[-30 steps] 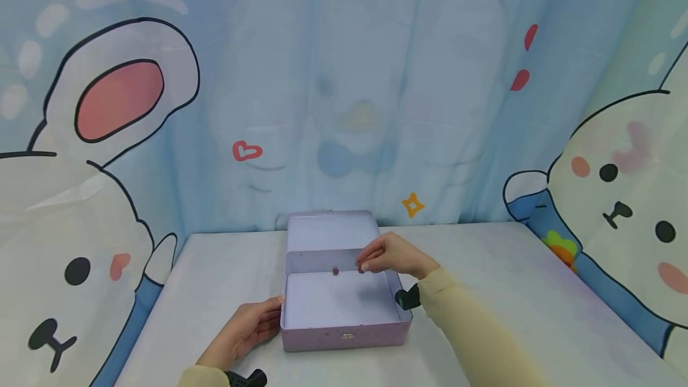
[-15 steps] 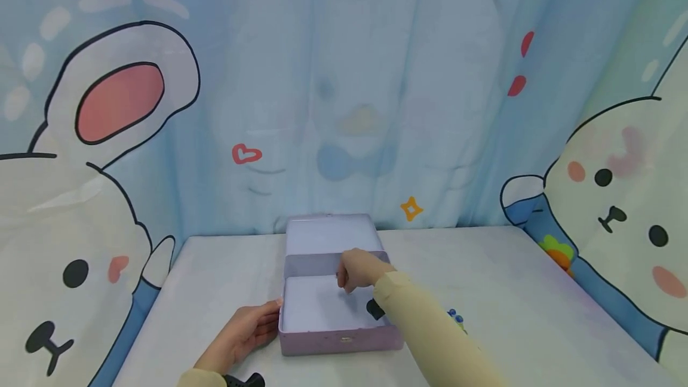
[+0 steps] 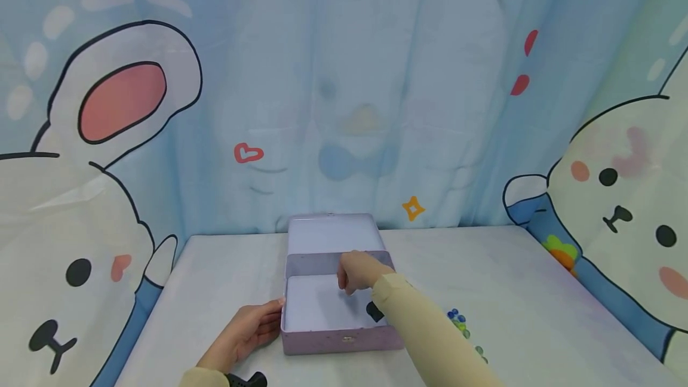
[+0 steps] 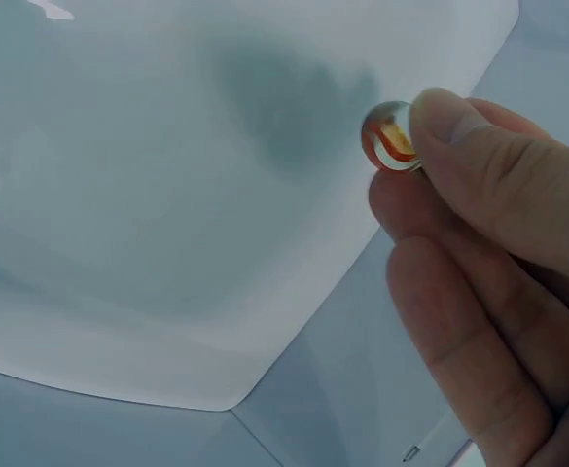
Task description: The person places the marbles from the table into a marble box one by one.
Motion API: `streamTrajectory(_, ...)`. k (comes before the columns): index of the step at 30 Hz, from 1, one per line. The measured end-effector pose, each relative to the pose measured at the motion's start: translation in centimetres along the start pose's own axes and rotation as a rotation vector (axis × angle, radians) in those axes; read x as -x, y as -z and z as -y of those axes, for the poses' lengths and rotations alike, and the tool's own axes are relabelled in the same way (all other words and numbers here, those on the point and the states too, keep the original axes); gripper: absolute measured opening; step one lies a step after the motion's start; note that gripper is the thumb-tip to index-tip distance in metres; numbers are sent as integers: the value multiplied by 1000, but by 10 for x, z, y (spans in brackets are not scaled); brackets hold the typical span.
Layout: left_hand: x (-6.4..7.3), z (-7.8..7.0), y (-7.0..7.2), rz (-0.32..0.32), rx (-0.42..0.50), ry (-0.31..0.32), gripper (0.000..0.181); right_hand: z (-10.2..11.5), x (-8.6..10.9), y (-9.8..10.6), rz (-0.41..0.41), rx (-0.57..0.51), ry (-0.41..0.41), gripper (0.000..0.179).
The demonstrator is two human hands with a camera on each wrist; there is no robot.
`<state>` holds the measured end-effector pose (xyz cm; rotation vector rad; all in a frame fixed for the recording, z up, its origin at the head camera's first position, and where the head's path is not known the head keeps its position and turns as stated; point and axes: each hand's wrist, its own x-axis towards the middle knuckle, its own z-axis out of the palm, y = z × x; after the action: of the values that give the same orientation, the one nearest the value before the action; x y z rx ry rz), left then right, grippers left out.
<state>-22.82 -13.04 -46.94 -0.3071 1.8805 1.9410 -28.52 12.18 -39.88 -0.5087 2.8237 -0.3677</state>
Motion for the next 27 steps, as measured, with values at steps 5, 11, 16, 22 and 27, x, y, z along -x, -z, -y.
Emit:
streamTrajectory(5,-1,-2,-1,3,-3,14,64,-7,0,6,-3,-75,-5,11)
streamTrajectory(11,0,0,0,13,-11,12,64,-48,20,28,-90,-522,119,19)
streamTrajectory(16,2,0,-1,17,-16,4,65,-120,73,46,-189,-858,96,46)
streamTrajectory(22,3,0,-1,25,-14,2,65,-205,145,47,-309,-1072,4,30)
streamTrajectory(27,3,0,0,16,-21,13,65,-239,169,36,-325,-1082,-59,29)
